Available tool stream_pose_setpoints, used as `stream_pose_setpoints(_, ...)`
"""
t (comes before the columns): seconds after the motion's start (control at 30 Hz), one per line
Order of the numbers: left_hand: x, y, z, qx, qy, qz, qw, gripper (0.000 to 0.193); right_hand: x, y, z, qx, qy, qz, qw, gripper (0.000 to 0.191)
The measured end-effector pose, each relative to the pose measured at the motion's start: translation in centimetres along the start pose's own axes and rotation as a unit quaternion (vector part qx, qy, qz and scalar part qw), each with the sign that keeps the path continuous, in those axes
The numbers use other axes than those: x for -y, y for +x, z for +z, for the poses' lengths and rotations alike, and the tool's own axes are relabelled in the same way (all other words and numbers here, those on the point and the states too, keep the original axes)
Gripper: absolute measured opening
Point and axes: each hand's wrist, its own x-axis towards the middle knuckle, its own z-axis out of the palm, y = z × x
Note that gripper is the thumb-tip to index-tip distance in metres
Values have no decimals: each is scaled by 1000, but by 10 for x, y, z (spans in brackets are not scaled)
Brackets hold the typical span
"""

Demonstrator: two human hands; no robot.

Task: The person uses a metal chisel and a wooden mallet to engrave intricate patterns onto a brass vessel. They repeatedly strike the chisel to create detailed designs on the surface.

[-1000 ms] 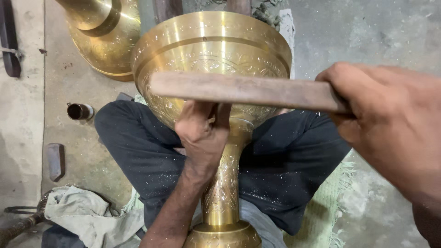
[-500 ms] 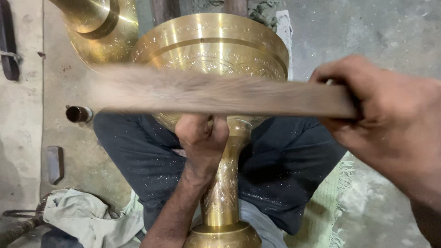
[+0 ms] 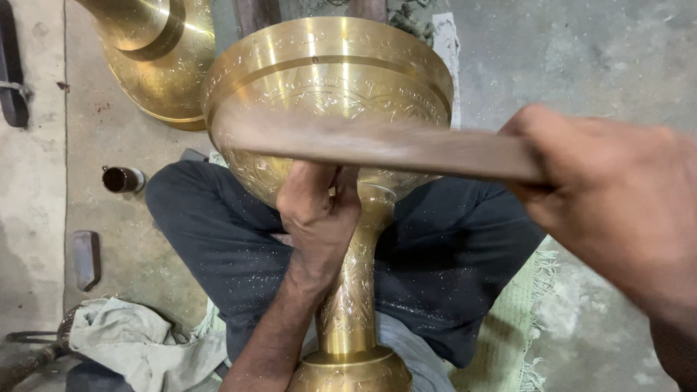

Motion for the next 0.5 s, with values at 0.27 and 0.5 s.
stream_pose_setpoints(0.27,-1,3,2,-12,-24,9,1000,17,2,-4,5,62,-186,10,980,20)
stream_pose_setpoints(0.5,-19,21,-8,9,-53,-32,998,25,-23,-4,11,1,-8,35,999,25)
